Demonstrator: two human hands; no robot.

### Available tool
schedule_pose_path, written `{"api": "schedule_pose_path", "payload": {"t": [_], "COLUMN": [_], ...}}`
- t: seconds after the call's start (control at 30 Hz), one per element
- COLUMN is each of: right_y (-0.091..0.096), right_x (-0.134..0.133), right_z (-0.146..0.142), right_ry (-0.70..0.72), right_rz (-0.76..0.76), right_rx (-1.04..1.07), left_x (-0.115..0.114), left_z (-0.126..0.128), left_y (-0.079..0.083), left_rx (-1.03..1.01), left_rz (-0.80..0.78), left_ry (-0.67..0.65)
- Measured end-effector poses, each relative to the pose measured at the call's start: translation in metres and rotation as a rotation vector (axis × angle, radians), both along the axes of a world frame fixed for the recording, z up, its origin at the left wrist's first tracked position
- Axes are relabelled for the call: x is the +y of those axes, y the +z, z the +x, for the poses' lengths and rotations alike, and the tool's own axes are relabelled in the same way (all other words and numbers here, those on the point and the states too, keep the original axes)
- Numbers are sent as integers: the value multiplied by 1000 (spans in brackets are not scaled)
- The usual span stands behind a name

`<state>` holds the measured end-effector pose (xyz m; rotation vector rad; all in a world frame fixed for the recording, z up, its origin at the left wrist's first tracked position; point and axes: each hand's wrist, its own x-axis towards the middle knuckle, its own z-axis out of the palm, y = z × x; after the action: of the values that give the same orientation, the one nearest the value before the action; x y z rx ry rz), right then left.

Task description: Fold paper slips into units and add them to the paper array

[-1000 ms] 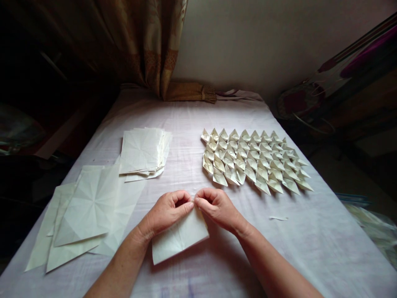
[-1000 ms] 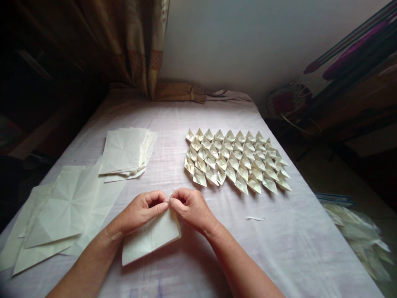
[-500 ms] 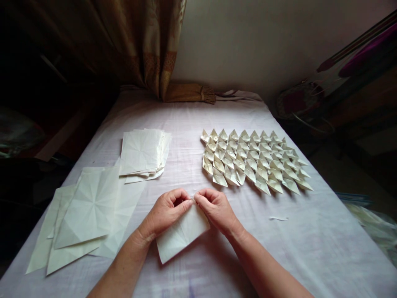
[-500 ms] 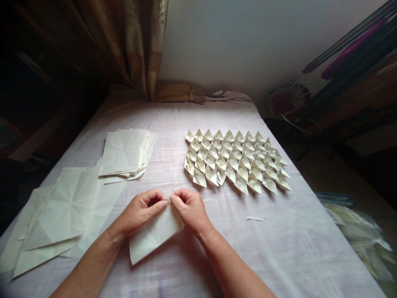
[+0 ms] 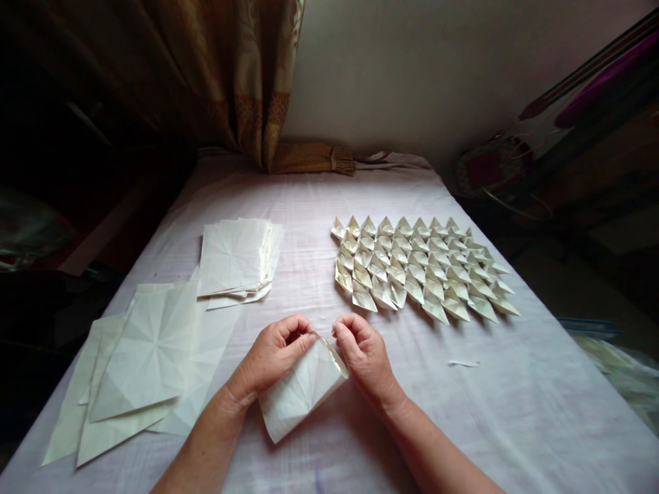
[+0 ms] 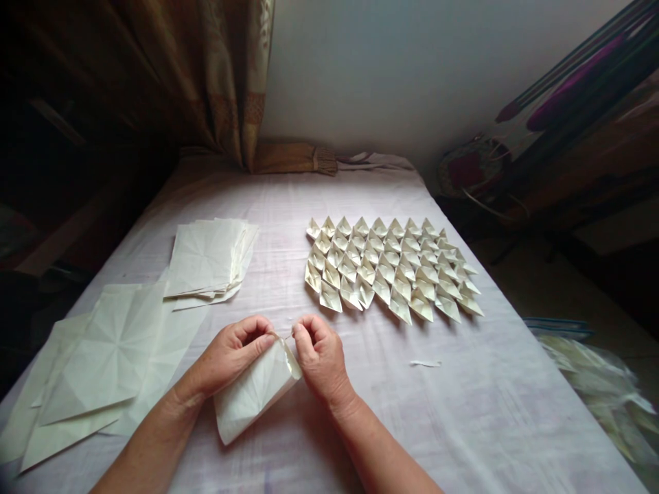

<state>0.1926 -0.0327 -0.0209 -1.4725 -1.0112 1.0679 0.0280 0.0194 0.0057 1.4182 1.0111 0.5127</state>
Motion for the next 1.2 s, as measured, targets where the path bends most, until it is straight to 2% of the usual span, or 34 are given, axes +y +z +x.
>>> {"api": "schedule_pose_path", "payload": {"t": [0.27, 0.33, 0.57, 0.7, 0.77, 0.83, 0.97, 1.07, 1.2], "right_y": [1, 1, 2, 11, 18, 23, 19, 11, 6], "right_x": [-11, -14, -27, -35, -35, -31, -20, -15, -13], "right_z": [18, 24, 67, 82, 76, 62, 31, 19, 18], "right_ry": [14, -2, -46, -111, -97, 13, 228, 247, 230], "right_rz": [65, 82, 273, 311, 352, 364, 245, 185, 147], "right_rx": [-82, -159, -876, -1105, -1047, -877, -653, -601, -626], "left_x": [5, 5, 2, 0, -1, -2, -3, -3, -2], "left_z": [-5, -5, -4, -2, 0, 1, 3, 3, 2], "left_y": [0, 0, -3, -6, -7, -7, -7, -8, -9], "left_rx": [13, 7, 22, 18, 22, 29, 47, 67, 85], "left_rz": [-54, -62, -48, -28, -8, 20, 69, 98, 129], "left_ry": [80, 92, 94, 91, 82, 70, 53, 35, 30]}}
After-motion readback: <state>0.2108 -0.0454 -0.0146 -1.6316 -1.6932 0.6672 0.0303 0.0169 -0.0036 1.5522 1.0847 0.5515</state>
